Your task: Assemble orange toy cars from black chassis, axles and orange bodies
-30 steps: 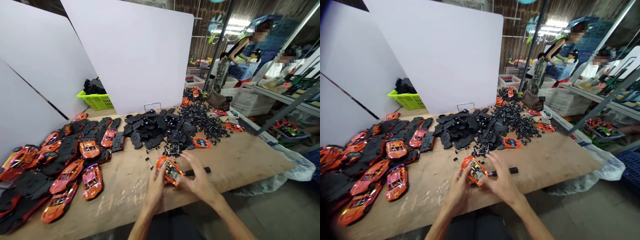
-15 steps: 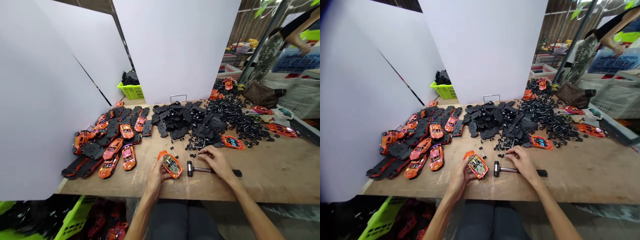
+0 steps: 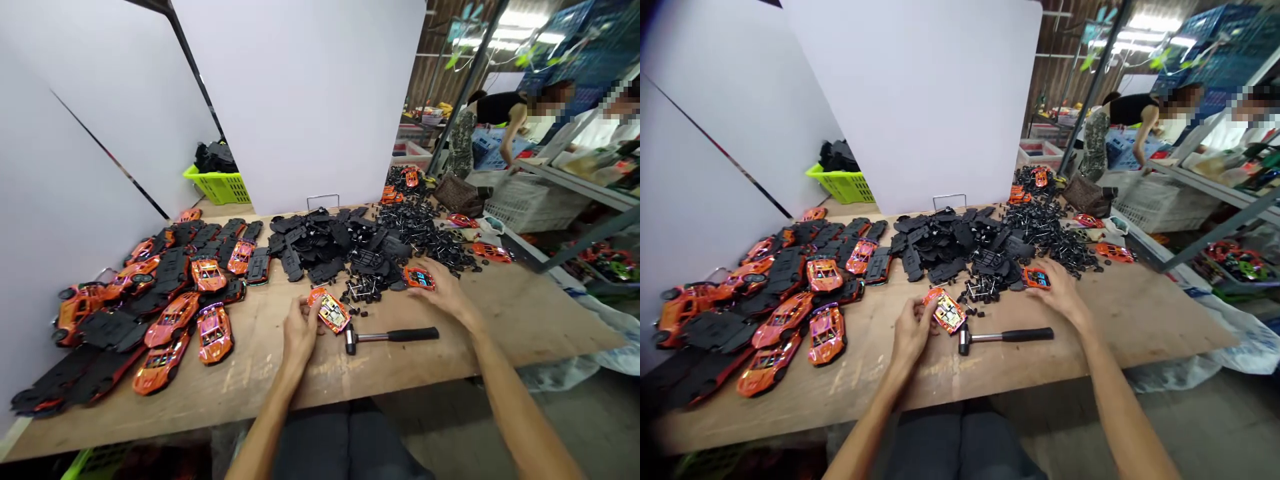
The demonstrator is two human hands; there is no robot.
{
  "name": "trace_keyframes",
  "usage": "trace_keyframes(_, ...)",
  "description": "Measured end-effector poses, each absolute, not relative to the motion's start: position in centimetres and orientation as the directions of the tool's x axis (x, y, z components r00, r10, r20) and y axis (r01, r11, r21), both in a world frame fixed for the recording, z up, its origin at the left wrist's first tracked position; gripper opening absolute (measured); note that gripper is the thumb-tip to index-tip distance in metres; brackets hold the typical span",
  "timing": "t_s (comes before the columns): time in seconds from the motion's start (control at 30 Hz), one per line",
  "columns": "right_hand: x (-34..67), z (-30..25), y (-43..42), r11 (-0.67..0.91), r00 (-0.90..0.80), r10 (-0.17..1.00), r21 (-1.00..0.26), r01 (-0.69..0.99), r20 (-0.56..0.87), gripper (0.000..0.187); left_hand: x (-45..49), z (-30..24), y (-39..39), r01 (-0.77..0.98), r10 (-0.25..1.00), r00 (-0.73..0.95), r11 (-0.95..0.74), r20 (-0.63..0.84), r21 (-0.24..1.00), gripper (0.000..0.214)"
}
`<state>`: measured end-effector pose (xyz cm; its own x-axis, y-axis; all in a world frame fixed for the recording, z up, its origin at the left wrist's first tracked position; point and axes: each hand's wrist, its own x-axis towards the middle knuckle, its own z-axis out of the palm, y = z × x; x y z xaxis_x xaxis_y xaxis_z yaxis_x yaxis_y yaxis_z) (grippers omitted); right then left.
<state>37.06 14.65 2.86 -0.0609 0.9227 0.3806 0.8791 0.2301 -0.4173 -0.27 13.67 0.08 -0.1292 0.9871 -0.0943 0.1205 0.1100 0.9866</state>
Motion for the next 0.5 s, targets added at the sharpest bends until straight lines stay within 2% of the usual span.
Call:
trace_keyframes(0.1,35.3,3.0,16.6,0.279,-0.091,0.918,-0.464,0.841,0.386,0.051,1.1,0.5,15.0,0.184,0.991,-0.061,0.124,-0.115,0.975,0.040)
trace_keyframes(0.2,31.3,3.1,19.4,0.235,-0.043,0.923,-0.470,0.851,0.382,0.050,1.7,1.0,15.5,0.218,0.993,-0.063,0.113,-0.102,0.969,0.041)
trace_keyframes(0.3,28.6,3.0,22.1,0.170,-0.005,0.946,-0.485,0.858,0.323,0.045,1.0,1.3,15.1,0.368,0.992,-0.120,-0.004,0.051,0.930,0.045)
trace_keyframes(0.4,28.4,3.5,23.6,0.168,0.015,0.946,-0.526,0.834,0.325,0.037,-0.5,1.6,14.6,0.522,0.956,-0.206,-0.072,0.208,0.850,0.043)
trace_keyframes(0.5,29.1,5.6,23.0,0.216,-0.009,0.940,-0.571,0.792,0.342,0.041,-1.2,3.1,15.0,0.484,0.947,-0.182,-0.150,0.266,0.862,0.044)
